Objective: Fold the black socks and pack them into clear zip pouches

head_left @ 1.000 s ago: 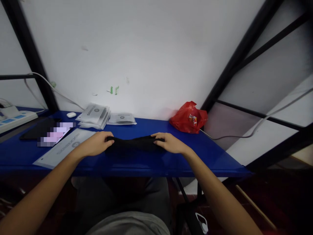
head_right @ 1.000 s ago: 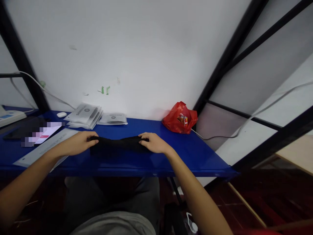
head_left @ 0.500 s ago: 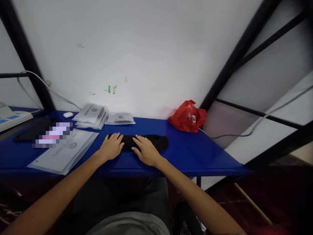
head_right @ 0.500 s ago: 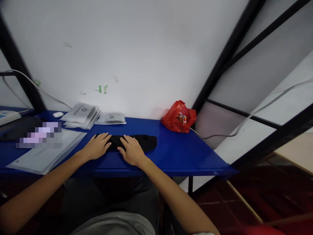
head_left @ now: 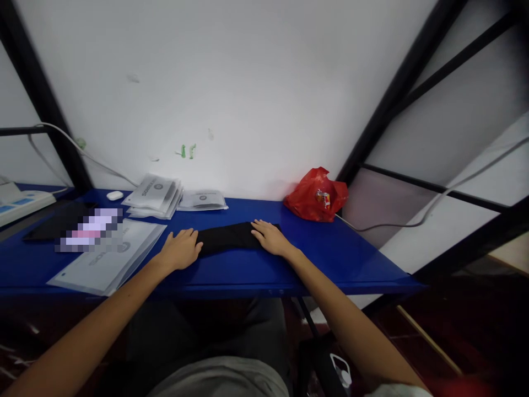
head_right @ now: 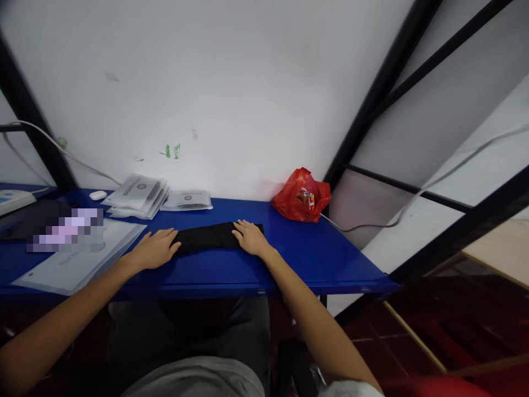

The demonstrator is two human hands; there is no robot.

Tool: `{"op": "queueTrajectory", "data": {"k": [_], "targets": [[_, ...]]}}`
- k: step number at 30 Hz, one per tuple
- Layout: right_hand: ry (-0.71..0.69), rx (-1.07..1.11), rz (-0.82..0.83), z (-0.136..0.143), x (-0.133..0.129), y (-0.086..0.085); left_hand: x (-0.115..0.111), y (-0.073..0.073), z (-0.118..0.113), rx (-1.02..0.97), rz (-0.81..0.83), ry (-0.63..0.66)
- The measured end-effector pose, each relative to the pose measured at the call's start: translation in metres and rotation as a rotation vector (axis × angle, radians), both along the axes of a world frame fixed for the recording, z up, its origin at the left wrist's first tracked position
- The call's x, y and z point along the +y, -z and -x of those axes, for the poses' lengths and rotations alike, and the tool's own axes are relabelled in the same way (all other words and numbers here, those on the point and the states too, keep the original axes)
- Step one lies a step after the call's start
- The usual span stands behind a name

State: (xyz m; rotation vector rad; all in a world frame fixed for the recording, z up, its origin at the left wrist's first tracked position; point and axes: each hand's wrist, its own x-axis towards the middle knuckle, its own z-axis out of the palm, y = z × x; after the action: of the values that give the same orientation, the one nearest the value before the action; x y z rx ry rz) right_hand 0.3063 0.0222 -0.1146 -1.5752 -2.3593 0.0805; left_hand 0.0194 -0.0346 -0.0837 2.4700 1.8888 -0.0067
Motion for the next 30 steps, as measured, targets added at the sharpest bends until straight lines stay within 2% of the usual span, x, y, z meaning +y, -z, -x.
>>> {"op": "queueTrajectory", "data": {"k": [6, 10, 14, 18, 22, 24, 27, 30], "targets": [[0.094, 0.147, -0.013, -0.025, 0.009, -0.002, -0.007, -0.012, 0.013, -0.040, 0.001, 0.034], [0.131, 0.207, -0.030, -0.035, 0.008, -0.004, -0.004, -0.016, 0.026, -0.192, 0.084, -0.038], [0.154, 0.242, -0.030, -0.033, 0.002, -0.009, -0.002, -0.019, 0.038, -0.286, 0.183, -0.084], [0.136, 0.274, 0.024, -0.028, -0.008, -0.013, 0.004, -0.028, 0.050, -0.296, 0.118, -0.079], [0.126, 0.392, -0.026, -0.026, -0.017, -0.014, 0.019, -0.049, 0.061, -0.230, 0.015, -0.180], [0.159, 0.450, -0.075, -0.027, -0.019, -0.014, 0.025, -0.062, 0.060, -0.209, -0.026, -0.220], [0.170, 0.477, -0.098, -0.028, -0.018, -0.012, 0.028, -0.079, 0.043, -0.246, -0.070, -0.234], [0.154, 0.461, -0.103, -0.028, -0.017, -0.010, 0.024, -0.080, 0.016, -0.402, -0.094, -0.191]]}}
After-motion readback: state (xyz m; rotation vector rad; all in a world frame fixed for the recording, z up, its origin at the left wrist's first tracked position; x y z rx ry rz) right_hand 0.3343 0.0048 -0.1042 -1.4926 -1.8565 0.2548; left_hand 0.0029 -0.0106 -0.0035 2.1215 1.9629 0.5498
